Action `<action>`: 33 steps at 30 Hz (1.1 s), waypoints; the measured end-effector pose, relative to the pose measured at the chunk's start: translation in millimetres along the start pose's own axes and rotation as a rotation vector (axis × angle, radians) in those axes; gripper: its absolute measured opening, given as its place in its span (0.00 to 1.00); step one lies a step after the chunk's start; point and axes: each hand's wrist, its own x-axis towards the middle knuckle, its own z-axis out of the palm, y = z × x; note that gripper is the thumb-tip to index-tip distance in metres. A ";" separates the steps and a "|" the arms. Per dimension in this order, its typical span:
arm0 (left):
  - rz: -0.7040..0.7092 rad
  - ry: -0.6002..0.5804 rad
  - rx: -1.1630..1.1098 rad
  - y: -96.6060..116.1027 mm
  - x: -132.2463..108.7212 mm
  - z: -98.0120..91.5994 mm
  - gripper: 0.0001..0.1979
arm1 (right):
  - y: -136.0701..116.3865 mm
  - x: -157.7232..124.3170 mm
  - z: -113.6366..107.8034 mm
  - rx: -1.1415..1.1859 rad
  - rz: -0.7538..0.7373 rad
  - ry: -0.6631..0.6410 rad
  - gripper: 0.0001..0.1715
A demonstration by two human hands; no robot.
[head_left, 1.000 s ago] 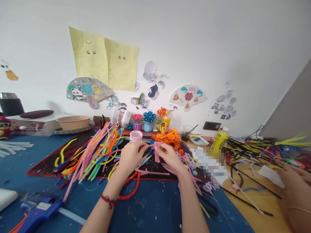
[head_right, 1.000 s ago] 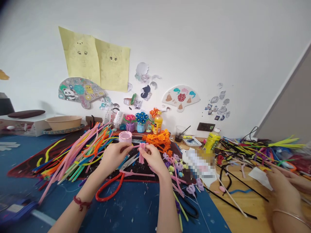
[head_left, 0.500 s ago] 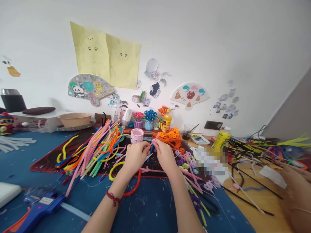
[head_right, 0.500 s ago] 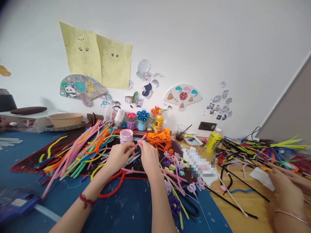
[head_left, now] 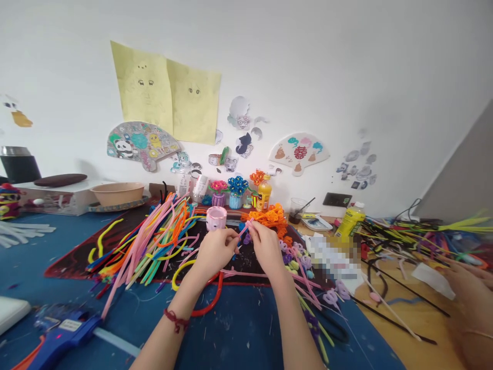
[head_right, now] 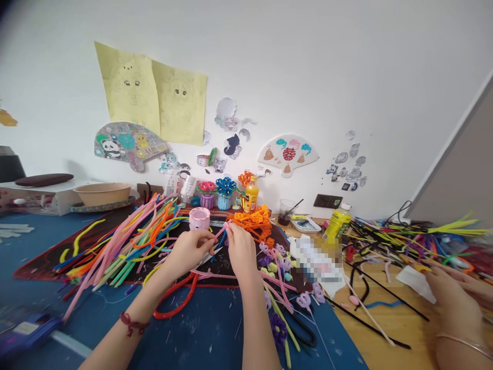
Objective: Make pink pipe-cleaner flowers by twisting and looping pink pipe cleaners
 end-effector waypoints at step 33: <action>0.039 0.255 -0.171 5.1 -0.2 4.7 0.15 | -7.8 -1.6 4.3 0.136 -0.136 -0.070 0.11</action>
